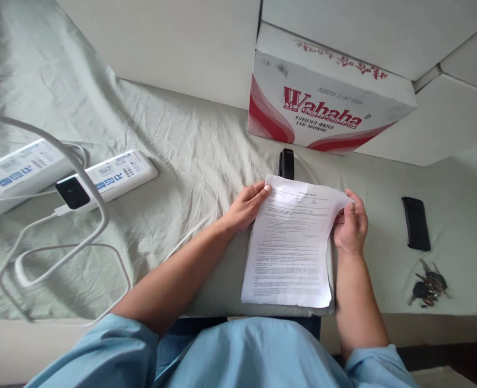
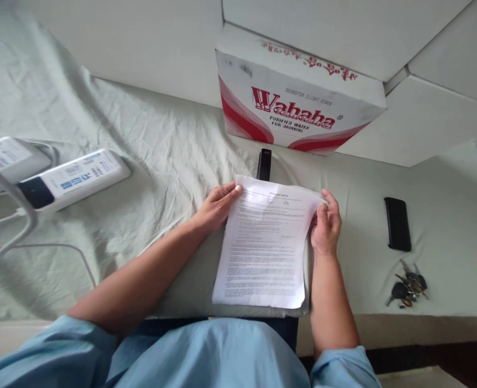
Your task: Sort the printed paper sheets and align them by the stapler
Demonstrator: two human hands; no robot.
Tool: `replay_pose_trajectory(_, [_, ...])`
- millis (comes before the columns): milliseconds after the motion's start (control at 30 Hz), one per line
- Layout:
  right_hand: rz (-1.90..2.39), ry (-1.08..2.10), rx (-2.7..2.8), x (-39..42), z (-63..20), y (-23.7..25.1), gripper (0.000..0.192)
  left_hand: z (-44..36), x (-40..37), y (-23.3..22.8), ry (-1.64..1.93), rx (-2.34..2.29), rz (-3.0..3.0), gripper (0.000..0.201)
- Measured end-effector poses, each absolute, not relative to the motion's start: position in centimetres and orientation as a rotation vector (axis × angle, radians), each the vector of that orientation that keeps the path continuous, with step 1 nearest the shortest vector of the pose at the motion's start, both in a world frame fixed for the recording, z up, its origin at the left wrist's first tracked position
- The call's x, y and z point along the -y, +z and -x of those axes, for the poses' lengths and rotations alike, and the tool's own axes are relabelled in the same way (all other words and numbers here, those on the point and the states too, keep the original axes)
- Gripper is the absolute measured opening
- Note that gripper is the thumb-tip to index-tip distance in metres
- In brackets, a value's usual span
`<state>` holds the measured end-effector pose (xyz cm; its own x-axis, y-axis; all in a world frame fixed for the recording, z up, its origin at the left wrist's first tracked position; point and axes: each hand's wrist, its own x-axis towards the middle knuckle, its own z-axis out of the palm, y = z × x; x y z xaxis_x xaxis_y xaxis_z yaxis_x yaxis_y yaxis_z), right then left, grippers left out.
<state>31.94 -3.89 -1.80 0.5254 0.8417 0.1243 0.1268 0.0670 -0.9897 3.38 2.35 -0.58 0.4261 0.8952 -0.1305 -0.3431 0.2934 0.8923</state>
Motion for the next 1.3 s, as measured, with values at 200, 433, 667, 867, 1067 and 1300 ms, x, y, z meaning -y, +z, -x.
replay_pose_trajectory(200, [1.542, 0.669, 0.935, 4.4, -31.9, -1.7, 0.048, -3.4, -2.3, -0.4, 0.928, -0.760, -1.003, 0.053])
replay_pose_trajectory(433, [1.746, 0.624, 1.201, 4.8, -33.1, -0.6, 0.056, -3.5, -2.7, 0.3, 0.949, -1.264, -1.460, 0.042])
replay_pose_trajectory(667, [1.923, 0.642, 1.328, 4.5, -33.4, 0.6, 0.054, -4.2, -3.2, 0.8, 0.739, -1.508, -1.693, 0.038])
replay_pose_trajectory(867, [2.018, 0.561, 1.402, 4.2, -33.9, 0.9, 0.051, -5.1, -5.1, 1.4, 0.496, -1.551, -1.837, 0.035])
replay_pose_trajectory(1067, [2.034, 0.434, 1.476, 3.7, -34.2, 0.7, 0.051, -5.9, -6.6, 1.0, 0.414, -1.551, -1.953, 0.036])
replay_pose_trajectory(1300, [2.037, 0.380, 1.626, 2.4, -35.5, 1.2, 0.049, -5.9, -6.9, 1.3, 0.389, -1.441, -1.904, 0.034])
